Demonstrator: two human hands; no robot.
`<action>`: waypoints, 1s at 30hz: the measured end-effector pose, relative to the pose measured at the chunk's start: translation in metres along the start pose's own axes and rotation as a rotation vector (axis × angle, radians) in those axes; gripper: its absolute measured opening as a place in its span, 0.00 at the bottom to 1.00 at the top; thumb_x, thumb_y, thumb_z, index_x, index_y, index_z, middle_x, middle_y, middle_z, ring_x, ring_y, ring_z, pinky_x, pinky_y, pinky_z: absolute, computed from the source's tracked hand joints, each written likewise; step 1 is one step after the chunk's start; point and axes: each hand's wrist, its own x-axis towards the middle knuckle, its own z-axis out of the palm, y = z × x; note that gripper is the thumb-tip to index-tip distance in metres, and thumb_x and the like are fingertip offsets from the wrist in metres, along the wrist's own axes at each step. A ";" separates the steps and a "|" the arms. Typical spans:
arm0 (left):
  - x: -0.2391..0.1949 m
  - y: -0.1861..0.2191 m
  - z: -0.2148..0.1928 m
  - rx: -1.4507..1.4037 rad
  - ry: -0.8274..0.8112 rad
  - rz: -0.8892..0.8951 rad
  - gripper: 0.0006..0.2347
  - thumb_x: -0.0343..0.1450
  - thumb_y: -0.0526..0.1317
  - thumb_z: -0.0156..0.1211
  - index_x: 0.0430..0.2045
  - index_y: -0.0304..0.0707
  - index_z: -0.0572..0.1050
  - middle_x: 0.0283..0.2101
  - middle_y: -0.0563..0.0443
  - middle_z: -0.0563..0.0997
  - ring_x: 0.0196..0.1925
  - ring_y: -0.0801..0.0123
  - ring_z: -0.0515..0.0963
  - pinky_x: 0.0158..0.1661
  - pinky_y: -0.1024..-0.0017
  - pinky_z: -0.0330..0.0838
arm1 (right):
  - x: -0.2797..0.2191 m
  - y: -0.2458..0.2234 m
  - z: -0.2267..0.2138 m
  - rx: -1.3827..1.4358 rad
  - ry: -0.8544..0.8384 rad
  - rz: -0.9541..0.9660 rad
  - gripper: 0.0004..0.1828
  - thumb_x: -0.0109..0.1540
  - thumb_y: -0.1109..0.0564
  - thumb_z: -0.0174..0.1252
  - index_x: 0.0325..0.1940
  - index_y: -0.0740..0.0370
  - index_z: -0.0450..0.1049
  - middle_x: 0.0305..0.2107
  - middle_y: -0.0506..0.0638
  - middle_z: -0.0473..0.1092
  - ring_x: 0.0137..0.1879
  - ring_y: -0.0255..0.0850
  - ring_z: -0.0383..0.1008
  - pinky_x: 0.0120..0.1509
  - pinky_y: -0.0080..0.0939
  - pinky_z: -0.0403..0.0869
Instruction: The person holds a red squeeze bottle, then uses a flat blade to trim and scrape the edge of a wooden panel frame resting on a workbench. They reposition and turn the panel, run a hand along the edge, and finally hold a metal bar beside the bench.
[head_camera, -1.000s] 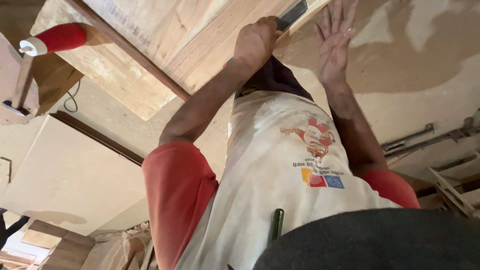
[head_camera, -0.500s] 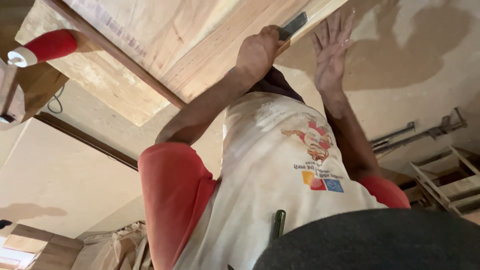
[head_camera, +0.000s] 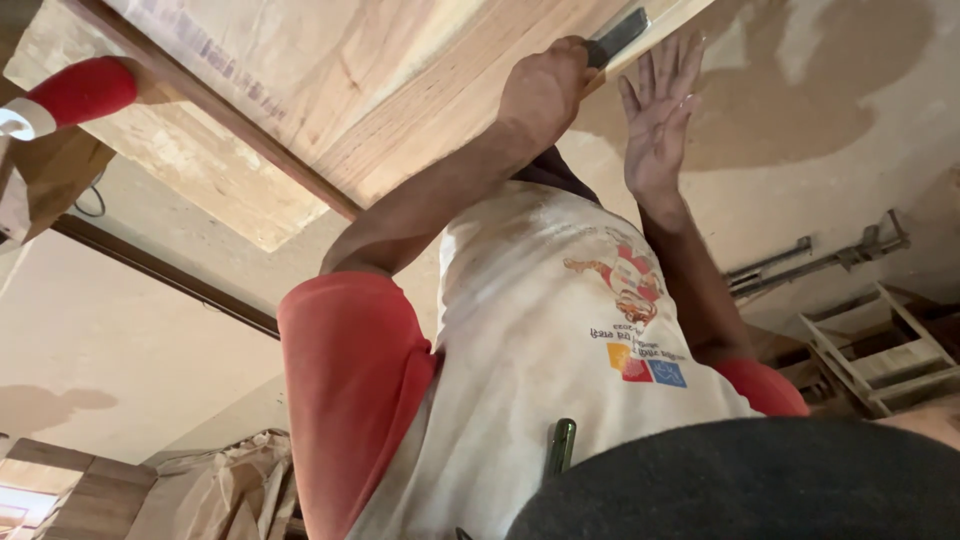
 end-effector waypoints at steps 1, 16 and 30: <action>0.001 0.002 -0.001 0.008 -0.023 -0.020 0.13 0.74 0.46 0.61 0.32 0.32 0.75 0.35 0.39 0.81 0.35 0.51 0.84 0.36 0.60 0.77 | 0.001 0.001 0.000 0.000 -0.004 -0.006 0.41 0.76 0.24 0.36 0.85 0.38 0.30 0.81 0.45 0.33 0.87 0.49 0.37 0.88 0.56 0.42; 0.032 0.022 -0.003 -0.061 -0.054 -0.023 0.13 0.73 0.45 0.60 0.34 0.30 0.75 0.37 0.38 0.81 0.36 0.47 0.83 0.37 0.57 0.76 | 0.014 -0.016 -0.002 -0.025 0.025 -0.001 0.41 0.76 0.24 0.34 0.84 0.40 0.29 0.84 0.47 0.34 0.87 0.51 0.38 0.87 0.55 0.43; 0.058 0.028 0.015 -0.086 0.077 0.104 0.10 0.72 0.42 0.60 0.33 0.31 0.74 0.39 0.39 0.82 0.39 0.48 0.84 0.38 0.57 0.76 | 0.029 -0.018 -0.018 0.022 0.070 -0.005 0.42 0.76 0.25 0.38 0.84 0.40 0.30 0.83 0.50 0.36 0.86 0.52 0.40 0.87 0.57 0.43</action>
